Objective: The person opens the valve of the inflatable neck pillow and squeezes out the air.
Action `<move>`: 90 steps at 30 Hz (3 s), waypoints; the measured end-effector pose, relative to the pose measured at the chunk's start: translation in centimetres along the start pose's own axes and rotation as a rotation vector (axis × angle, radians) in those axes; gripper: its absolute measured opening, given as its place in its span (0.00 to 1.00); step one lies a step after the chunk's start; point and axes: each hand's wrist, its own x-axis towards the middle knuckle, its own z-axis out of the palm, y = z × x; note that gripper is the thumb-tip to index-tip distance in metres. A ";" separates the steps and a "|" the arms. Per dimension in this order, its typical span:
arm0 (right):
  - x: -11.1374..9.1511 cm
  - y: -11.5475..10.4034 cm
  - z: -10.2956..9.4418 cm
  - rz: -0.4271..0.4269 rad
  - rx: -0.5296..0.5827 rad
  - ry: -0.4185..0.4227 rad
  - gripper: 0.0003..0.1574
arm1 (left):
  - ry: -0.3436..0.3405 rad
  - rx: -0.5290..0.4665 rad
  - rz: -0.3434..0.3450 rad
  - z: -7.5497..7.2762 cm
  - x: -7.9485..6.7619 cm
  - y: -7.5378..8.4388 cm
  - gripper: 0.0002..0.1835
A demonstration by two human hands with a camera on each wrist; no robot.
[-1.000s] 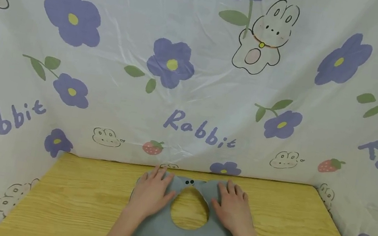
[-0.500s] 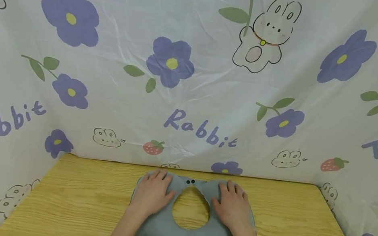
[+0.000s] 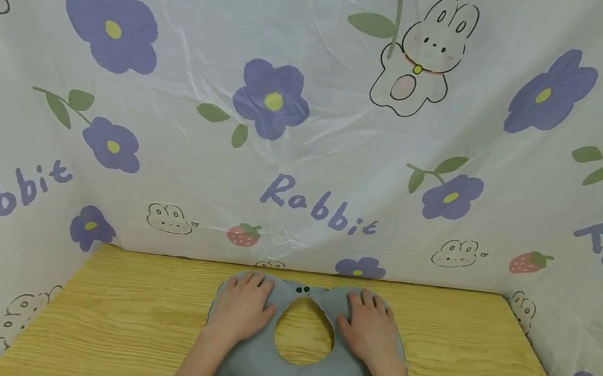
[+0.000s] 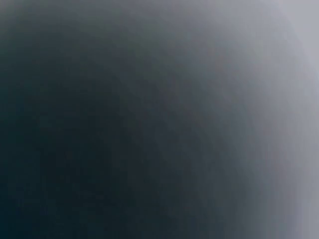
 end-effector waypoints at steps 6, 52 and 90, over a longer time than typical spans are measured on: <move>-0.2 0.2 -0.2 -0.007 0.028 0.029 0.31 | 0.010 -0.020 -0.003 -1.1 -0.6 0.4 0.25; -2.7 -0.1 -0.4 -0.014 -0.074 -0.045 0.33 | -0.072 -0.039 0.020 -0.7 -3.5 -0.1 0.27; -5.9 -1.3 -1.9 -0.029 -0.082 0.031 0.34 | 0.059 0.022 0.087 -2.0 -6.5 1.4 0.26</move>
